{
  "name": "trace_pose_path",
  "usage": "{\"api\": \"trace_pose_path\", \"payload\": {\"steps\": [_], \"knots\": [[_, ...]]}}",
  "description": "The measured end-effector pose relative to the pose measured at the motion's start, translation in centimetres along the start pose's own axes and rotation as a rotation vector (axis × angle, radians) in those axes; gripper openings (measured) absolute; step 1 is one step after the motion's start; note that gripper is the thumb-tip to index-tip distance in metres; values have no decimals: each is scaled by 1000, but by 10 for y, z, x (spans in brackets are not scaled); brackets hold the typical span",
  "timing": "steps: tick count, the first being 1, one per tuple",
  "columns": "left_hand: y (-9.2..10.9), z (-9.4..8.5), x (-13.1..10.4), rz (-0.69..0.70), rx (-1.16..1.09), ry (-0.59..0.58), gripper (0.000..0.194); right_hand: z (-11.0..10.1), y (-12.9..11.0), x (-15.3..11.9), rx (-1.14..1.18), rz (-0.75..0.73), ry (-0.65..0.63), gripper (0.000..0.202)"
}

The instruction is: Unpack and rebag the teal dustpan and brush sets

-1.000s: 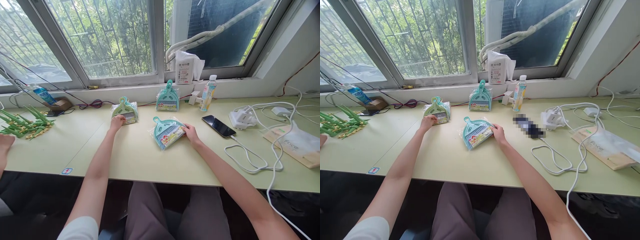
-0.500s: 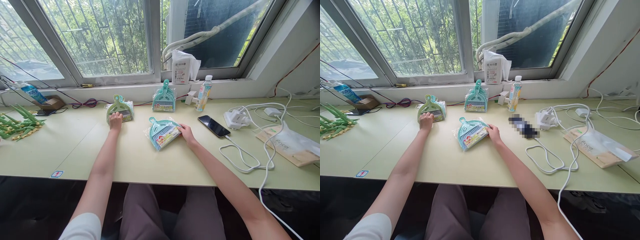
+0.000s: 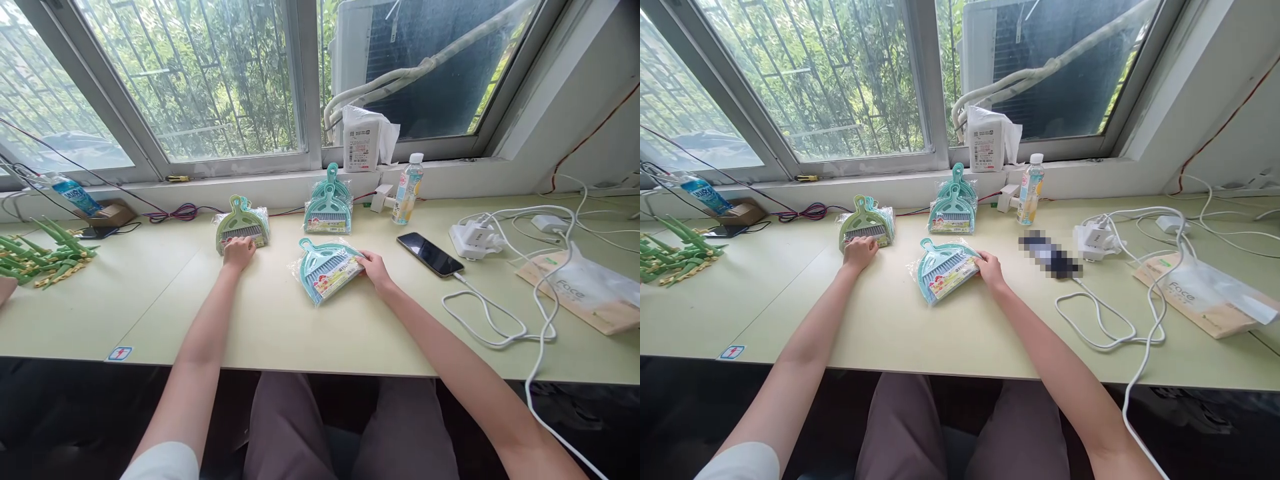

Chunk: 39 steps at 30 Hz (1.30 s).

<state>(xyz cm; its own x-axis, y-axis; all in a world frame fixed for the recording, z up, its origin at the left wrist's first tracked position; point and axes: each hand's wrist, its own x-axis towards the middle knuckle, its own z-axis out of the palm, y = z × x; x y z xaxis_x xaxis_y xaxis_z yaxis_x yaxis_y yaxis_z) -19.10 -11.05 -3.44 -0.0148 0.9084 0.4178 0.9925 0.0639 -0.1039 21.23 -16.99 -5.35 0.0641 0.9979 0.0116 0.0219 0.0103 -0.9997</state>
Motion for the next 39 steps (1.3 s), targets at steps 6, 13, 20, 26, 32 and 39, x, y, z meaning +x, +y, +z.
{"api": "trace_pose_path", "payload": {"steps": [6, 13, 20, 26, 32, 39], "knots": [[16, -2, -10, -63, 71, -20, 36, 1, -2, -1, -10, 25, -5, 39], [38, 1, -15, -142, -48, -155, 61, 1, -3, -3, -10, 11, -8, 36], [40, 6, 0, -178, -104, -212, 63, 1, -6, -6, -16, 0, 1, 36], [42, 6, 9, -194, -107, -222, 61, 2, -6, -6, -22, 8, 3, 36], [35, 6, 16, -175, -102, -261, 62, 2, -3, -4, -21, -8, 6, 36], [24, 18, 31, -182, -138, -262, 63, 2, -3, -4, -19, 6, -10, 36]]}}
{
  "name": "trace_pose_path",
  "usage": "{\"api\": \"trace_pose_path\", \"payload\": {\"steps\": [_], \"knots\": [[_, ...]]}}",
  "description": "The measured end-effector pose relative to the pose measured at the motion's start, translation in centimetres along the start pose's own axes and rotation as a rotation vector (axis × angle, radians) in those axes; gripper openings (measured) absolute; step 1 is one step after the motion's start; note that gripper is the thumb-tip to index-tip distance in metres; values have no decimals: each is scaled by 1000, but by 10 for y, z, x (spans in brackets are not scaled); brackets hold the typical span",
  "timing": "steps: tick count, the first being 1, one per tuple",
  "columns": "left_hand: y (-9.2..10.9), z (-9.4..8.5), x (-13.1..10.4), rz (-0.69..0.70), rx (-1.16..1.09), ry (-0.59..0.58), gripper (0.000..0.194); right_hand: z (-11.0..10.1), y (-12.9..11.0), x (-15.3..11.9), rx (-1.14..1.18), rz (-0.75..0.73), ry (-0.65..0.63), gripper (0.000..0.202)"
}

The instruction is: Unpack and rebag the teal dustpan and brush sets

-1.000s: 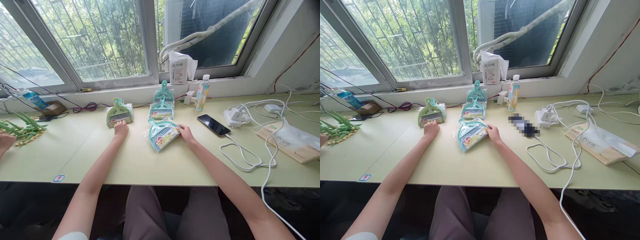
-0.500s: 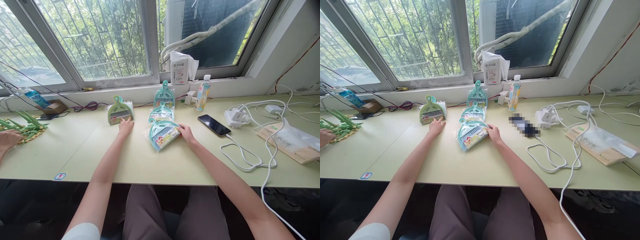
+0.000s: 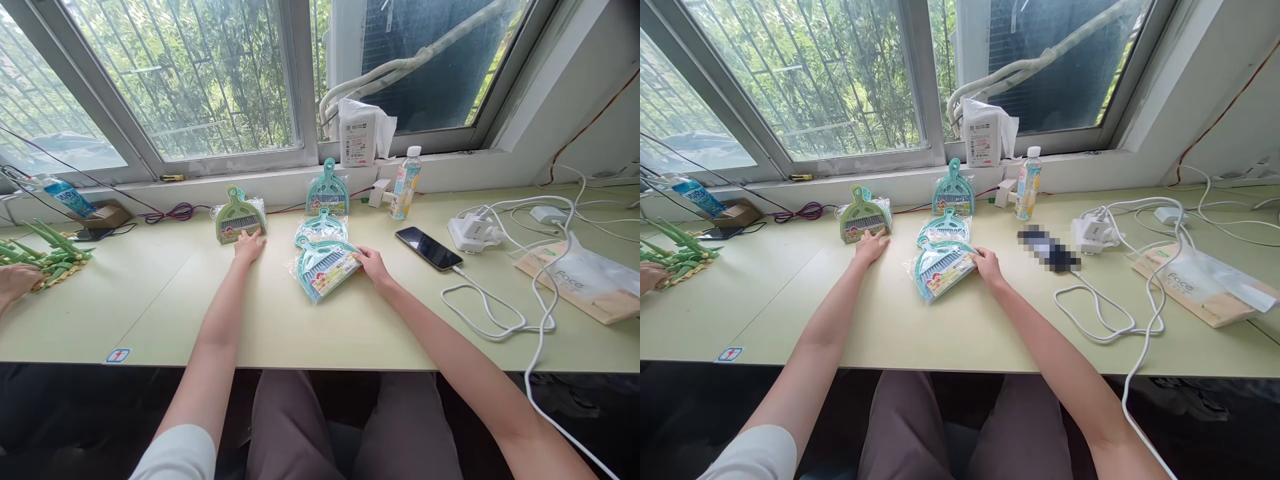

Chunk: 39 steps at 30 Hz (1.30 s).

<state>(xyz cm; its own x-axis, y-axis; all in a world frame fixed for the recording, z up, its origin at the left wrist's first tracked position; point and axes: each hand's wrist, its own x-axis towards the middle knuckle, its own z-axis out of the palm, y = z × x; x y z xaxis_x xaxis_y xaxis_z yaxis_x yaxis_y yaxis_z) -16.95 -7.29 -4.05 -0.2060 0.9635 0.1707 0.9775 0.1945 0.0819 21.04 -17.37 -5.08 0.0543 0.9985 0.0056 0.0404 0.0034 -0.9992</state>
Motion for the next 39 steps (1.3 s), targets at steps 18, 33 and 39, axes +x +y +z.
{"api": "trace_pose_path", "payload": {"steps": [18, 33, 39], "knots": [[-4, 14, -6, -52, -228, 169, 52, -2, 3, 4, 116, 19, -28, 28], [78, -30, -62, -111, -1353, -62, 65, -9, -3, 3, 539, 40, 77, 26], [149, -31, -95, 125, -1553, -499, 55, -18, -11, 6, 343, -56, 43, 34]]}}
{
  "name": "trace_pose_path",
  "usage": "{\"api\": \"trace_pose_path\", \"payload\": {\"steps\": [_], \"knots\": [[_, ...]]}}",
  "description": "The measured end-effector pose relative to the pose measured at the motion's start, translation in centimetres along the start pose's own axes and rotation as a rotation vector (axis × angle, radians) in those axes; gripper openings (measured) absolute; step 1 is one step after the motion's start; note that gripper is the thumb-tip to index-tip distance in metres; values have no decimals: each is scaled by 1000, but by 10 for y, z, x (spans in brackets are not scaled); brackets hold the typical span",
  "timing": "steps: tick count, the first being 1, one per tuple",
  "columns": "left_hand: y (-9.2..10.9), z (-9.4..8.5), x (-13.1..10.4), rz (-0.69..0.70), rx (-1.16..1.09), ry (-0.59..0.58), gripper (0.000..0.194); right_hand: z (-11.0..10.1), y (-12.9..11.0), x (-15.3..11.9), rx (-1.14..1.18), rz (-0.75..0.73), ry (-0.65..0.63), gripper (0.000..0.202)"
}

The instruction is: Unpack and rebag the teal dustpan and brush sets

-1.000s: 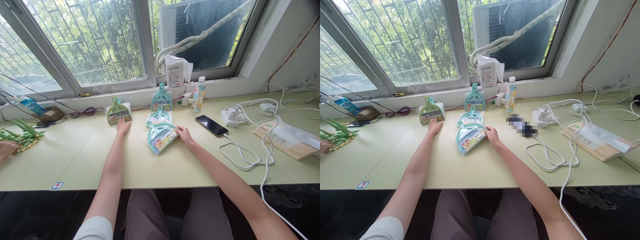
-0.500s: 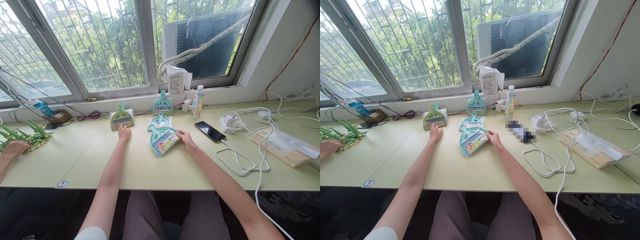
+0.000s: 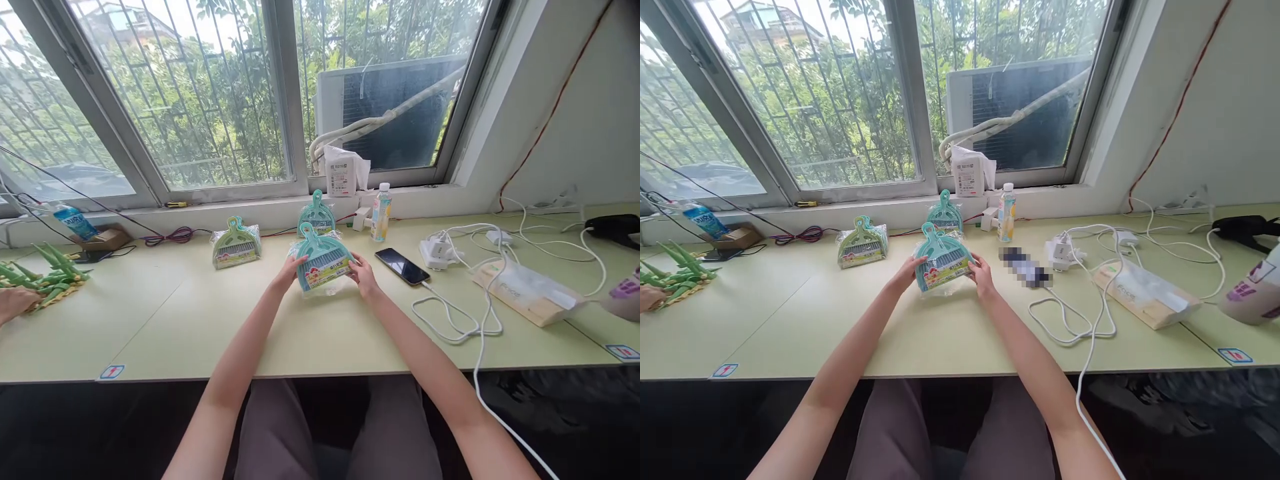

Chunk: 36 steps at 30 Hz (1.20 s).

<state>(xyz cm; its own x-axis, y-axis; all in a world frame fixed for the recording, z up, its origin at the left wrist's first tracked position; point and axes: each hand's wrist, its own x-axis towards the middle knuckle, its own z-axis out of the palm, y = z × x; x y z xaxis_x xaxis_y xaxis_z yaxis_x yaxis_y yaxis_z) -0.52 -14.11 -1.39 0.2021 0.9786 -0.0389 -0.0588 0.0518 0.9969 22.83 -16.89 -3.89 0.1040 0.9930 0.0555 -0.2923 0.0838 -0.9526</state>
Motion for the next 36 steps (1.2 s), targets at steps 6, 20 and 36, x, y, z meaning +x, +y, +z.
{"api": "trace_pose_path", "payload": {"steps": [6, 20, 36], "knots": [[-13, 8, -9, 79, -170, 132, 59, 9, -13, -17, -770, -563, 121, 34], [-13, 7, -20, 119, -224, 13, 49, 13, -1, -8, -60, -4, -65, 26], [-16, -29, -8, 2, -43, -246, 41, -4, -13, 2, 4, 13, 23, 33]]}}
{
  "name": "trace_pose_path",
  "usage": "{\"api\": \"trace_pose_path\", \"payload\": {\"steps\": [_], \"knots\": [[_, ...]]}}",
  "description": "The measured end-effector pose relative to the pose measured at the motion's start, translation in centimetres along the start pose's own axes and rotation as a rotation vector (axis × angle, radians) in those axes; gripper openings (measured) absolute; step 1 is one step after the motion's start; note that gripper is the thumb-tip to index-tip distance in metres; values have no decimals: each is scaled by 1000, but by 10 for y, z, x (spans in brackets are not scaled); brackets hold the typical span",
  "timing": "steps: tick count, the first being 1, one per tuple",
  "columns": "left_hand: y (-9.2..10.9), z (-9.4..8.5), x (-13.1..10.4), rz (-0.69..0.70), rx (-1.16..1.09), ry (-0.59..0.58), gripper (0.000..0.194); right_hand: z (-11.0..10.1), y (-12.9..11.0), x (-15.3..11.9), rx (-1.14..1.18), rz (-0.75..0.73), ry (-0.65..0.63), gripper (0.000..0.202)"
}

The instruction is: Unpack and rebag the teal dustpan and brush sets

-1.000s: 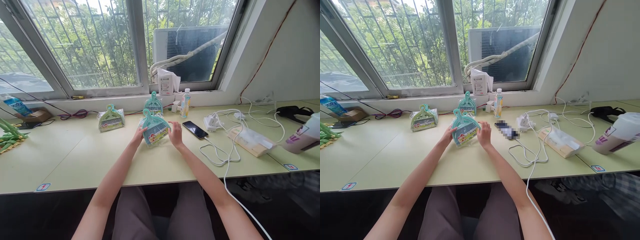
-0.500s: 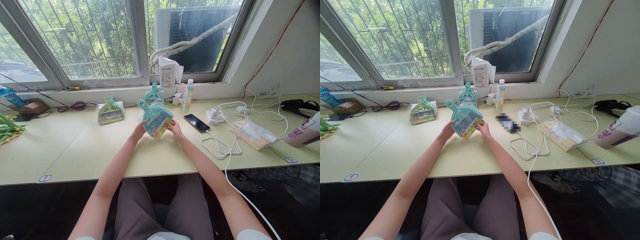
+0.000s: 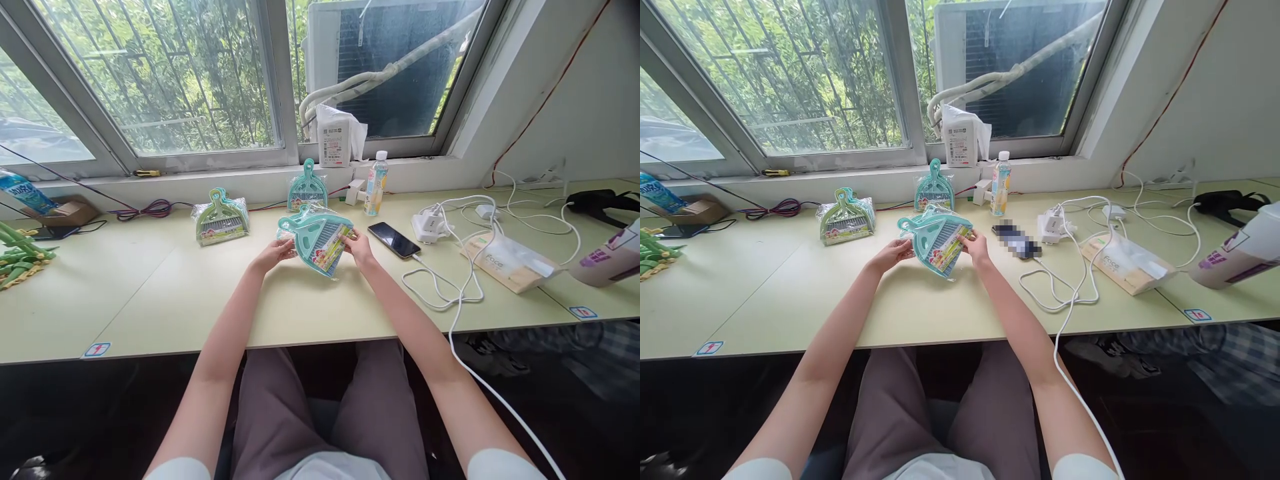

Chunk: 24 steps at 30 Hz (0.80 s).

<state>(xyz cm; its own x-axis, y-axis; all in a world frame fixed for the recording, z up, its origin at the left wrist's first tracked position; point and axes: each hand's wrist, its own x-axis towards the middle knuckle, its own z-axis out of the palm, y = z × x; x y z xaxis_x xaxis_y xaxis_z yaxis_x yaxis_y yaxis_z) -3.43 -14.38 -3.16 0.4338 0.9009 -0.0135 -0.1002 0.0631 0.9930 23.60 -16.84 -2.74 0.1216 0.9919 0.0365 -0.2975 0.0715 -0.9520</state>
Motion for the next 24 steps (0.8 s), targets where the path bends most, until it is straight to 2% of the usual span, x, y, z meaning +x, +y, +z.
{"api": "trace_pose_path", "payload": {"steps": [5, 10, 14, 16, 18, 20, 22, 24], "knots": [[1, -10, 4, 30, -34, 142, 38, -1, -4, 1, -29, 12, -47, 35], [12, -13, -1, 30, 149, 198, 55, -4, -8, 2, -29, -27, -17, 36], [23, -7, -9, 223, 283, 398, 63, -10, -13, 1, -89, -17, -71, 41], [26, 0, -13, 285, 381, 361, 60, -10, -15, -2, -147, 5, -161, 44], [27, 7, -15, 278, 468, 286, 50, -7, -15, -6, -189, 22, -248, 46], [26, 11, -15, 270, 503, 264, 39, -4, -15, -8, -203, 30, -290, 46], [25, 8, -14, 290, 491, 292, 35, -3, -14, -7, -196, 27, -263, 45], [26, -4, -12, 320, 456, 398, 32, -5, -14, -5, -171, 9, -176, 43]]}}
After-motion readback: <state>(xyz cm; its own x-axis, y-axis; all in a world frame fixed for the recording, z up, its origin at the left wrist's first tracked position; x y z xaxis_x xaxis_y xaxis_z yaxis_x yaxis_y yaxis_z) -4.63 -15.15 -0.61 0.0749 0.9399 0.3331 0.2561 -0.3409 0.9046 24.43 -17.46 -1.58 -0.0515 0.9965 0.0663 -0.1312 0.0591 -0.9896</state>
